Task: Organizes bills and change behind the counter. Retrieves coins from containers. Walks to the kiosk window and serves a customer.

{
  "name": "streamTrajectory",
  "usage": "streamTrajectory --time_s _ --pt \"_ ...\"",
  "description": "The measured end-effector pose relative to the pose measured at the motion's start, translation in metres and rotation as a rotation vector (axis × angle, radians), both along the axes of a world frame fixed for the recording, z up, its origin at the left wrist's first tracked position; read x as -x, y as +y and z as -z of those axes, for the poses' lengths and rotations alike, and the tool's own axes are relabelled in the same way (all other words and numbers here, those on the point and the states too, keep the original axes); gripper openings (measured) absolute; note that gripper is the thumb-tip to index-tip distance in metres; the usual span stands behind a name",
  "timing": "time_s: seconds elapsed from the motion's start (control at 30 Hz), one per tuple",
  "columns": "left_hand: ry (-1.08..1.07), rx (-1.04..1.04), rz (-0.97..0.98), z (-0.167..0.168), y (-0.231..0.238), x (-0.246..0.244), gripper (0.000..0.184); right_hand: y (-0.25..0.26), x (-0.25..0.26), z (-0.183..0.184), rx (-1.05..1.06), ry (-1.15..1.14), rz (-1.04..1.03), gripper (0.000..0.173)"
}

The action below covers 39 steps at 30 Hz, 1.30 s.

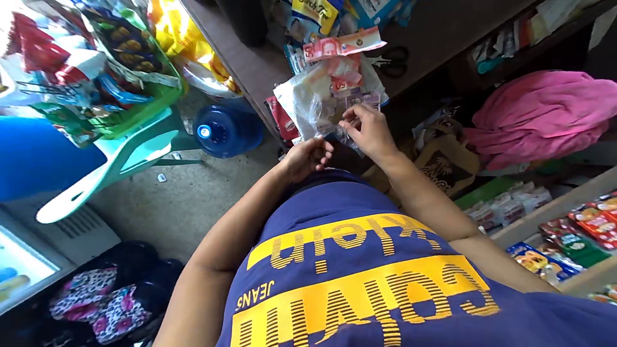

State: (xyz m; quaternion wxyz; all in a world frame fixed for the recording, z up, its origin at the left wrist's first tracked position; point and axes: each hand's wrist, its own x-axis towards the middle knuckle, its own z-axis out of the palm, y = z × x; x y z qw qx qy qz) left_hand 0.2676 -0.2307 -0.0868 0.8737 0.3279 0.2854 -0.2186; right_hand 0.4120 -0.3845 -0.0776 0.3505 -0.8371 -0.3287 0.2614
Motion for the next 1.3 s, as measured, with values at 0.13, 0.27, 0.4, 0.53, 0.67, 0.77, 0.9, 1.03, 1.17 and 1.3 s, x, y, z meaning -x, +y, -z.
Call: streamTrajectory --time_s 0.13,0.27,0.4,0.53,0.67,0.77,0.9,1.03,1.17,1.3 --pt "-0.012 -0.006 -0.022 0.004 -0.001 -0.001 0.046 0.017 -0.006 0.018 0.301 -0.172 0.033 0.040" --pt "0.039 -0.018 -0.076 0.002 -0.003 -0.003 0.045 0.026 -0.003 0.019 0.398 -0.193 0.024 0.034" --pt "0.036 -0.004 -0.103 0.005 -0.003 -0.003 0.047 0.026 -0.006 0.022 0.334 -0.087 0.001 0.028" --pt "0.073 0.056 -0.162 0.006 -0.004 -0.005 0.044 0.024 -0.005 0.026 0.315 -0.115 -0.012 0.039" --pt "0.102 0.099 -0.244 0.007 -0.004 -0.009 0.041 0.026 -0.009 0.023 0.326 -0.060 -0.040 0.029" --pt "0.092 0.131 -0.283 0.007 -0.005 -0.012 0.040 0.023 -0.014 0.019 0.269 -0.006 -0.041 0.028" --pt "0.122 0.104 -0.289 0.006 -0.007 -0.015 0.041 0.015 -0.018 0.018 0.166 -0.074 -0.009 0.024" --pt "0.098 0.093 -0.303 0.010 -0.008 -0.020 0.040 0.012 -0.023 0.026 0.092 -0.077 0.005 0.015" --pt "0.105 0.055 -0.350 0.010 -0.009 -0.031 0.039 0.011 -0.025 0.020 0.016 -0.085 0.029 0.015" --pt "0.101 0.042 -0.344 0.012 -0.009 -0.035 0.040 0.007 -0.029 0.006 -0.062 -0.047 0.062 0.016"
